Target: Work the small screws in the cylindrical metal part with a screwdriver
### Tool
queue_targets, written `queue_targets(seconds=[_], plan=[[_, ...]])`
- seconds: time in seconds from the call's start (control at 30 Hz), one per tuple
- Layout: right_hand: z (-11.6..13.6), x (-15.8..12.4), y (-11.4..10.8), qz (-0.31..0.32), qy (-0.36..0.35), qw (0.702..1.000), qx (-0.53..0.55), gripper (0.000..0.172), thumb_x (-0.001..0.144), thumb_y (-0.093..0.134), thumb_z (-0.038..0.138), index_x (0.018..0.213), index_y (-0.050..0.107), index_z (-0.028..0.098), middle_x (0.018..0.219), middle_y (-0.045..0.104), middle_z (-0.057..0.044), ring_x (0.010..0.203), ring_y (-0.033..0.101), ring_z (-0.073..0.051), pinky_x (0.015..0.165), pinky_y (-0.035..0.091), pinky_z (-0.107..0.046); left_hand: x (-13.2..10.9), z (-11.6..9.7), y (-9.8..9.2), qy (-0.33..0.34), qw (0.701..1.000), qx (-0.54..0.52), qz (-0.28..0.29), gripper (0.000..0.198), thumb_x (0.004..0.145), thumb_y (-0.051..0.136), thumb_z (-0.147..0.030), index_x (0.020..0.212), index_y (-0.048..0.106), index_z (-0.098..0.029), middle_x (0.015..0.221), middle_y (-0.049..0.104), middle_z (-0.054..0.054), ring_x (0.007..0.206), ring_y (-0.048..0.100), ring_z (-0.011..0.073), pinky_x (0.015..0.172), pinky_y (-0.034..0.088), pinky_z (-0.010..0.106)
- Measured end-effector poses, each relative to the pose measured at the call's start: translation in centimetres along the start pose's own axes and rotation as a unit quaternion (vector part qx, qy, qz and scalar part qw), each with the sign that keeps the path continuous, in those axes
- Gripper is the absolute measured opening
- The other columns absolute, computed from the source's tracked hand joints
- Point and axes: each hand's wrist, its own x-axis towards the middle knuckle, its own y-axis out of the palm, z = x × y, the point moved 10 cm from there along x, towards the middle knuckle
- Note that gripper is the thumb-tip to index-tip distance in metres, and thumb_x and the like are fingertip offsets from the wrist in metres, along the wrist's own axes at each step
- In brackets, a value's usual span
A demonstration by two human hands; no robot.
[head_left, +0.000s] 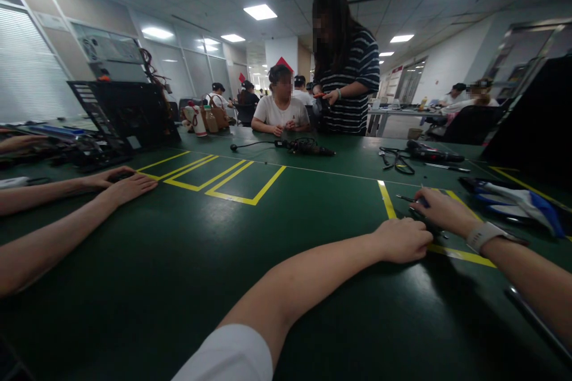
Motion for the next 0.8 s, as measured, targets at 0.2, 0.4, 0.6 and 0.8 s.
queue_targets(seconds=[0.2, 0.4, 0.6, 0.8], plan=[[-1.4, -0.3, 0.8, 0.012, 0.006, 1.000, -0.011, 0.016, 0.083, 0.045, 0.027, 0.092, 0.051, 0.014, 0.099, 0.060, -0.018, 0.092, 0.057, -0.029, 0.075, 0.039, -0.035, 1.5, 0.6, 0.5, -0.011, 1.000, -0.014, 0.002, 0.027, 0.084, 0.041, -0.022, 0.096, 0.061, -0.010, 0.105, 0.058, 0.011, 0.097, 0.053, 0.0229, 0.078, 0.045, 0.032], [-4.2, -1.1, 0.7, 0.009, 0.048, 0.999, 0.011, 0.012, 0.079, 0.048, 0.029, 0.084, 0.050, 0.018, 0.090, 0.062, -0.015, 0.086, 0.060, -0.028, 0.069, 0.042, -0.033, 3.4, 0.1, 1.3, 0.007, 0.999, -0.025, 0.026, 0.030, 0.083, 0.042, -0.017, 0.104, 0.062, -0.009, 0.109, 0.061, 0.011, 0.102, 0.053, 0.0230, 0.085, 0.043, 0.033], [-6.1, -1.7, 0.7, 0.000, 0.070, 0.997, 0.039, 0.012, 0.075, 0.051, 0.031, 0.081, 0.050, 0.021, 0.087, 0.064, -0.014, 0.082, 0.061, -0.029, 0.068, 0.043, -0.035, 5.0, -1.0, 1.9, 0.045, 0.998, -0.034, 0.038, 0.030, 0.083, 0.043, -0.016, 0.105, 0.061, -0.007, 0.113, 0.060, 0.011, 0.102, 0.053, 0.0224, 0.085, 0.043, 0.032], [-6.6, -2.4, 0.1, -0.012, 0.068, 0.996, 0.057, 0.010, 0.076, 0.051, 0.031, 0.078, 0.050, 0.022, 0.085, 0.065, -0.015, 0.080, 0.062, -0.029, 0.068, 0.044, -0.036, 4.4, -1.0, 1.1, 0.038, 0.995, -0.078, 0.041, 0.030, 0.085, 0.045, -0.027, 0.105, 0.060, -0.011, 0.109, 0.056, 0.011, 0.099, 0.053, 0.0226, 0.079, 0.044, 0.033]])
